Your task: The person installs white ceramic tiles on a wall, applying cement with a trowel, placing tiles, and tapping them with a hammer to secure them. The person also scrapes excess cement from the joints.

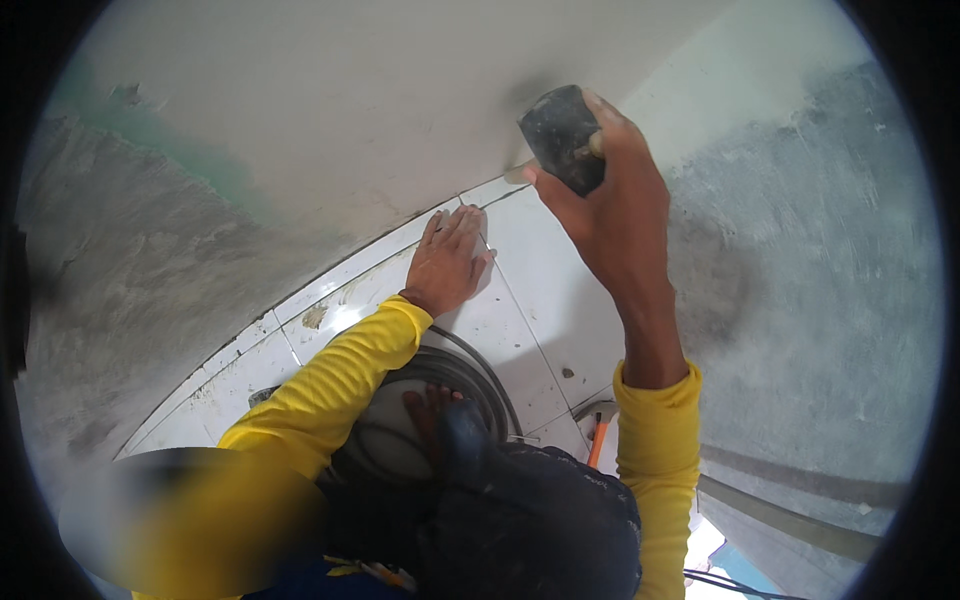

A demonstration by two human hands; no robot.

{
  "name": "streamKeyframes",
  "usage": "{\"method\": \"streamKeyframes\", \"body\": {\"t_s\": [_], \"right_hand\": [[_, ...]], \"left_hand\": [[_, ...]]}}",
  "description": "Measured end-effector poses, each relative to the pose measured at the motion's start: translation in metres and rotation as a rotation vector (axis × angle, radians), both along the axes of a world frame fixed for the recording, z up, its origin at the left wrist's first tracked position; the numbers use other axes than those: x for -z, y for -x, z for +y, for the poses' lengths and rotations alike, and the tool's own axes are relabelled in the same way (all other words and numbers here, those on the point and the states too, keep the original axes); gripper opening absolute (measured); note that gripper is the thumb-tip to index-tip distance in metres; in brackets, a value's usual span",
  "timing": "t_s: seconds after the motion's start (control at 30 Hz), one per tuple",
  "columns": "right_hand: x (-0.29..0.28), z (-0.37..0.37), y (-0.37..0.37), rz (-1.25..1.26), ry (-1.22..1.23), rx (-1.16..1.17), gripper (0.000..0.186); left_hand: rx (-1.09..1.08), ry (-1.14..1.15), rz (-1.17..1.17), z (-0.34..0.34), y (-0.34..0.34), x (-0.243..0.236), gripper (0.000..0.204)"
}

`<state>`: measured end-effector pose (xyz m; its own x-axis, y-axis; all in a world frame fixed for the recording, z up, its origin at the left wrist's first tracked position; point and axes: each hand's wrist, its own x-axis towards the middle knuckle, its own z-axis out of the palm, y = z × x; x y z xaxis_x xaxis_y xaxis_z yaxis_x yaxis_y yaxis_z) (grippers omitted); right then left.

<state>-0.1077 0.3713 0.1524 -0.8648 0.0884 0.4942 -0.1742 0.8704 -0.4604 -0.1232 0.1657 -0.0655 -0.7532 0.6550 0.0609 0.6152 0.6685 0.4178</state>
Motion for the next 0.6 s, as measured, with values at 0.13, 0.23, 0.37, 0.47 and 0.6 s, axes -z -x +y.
{"method": "streamKeyframes", "body": {"t_s": [0.13,0.23,0.37,0.47,0.6], "right_hand": [[-0.003,-0.013,-0.003,0.003,-0.003,-0.033,0.079],[0.001,-0.019,0.002,0.005,-0.007,-0.065,0.082],[0.002,-0.023,-0.002,-0.020,-0.011,-0.056,0.082],[0.000,-0.025,-0.003,-0.044,-0.028,-0.042,0.082],[-0.006,-0.029,-0.005,-0.067,0.063,0.003,0.083]], "left_hand": [[-0.008,0.007,-0.001,-0.003,0.000,-0.005,0.068],[-0.012,0.001,0.031,-0.001,0.000,-0.005,0.068],[-0.019,-0.010,0.001,-0.002,-0.002,-0.005,0.068],[-0.021,-0.020,0.035,-0.002,-0.003,-0.004,0.068],[-0.036,-0.025,0.029,-0.002,-0.003,-0.004,0.068]]}}
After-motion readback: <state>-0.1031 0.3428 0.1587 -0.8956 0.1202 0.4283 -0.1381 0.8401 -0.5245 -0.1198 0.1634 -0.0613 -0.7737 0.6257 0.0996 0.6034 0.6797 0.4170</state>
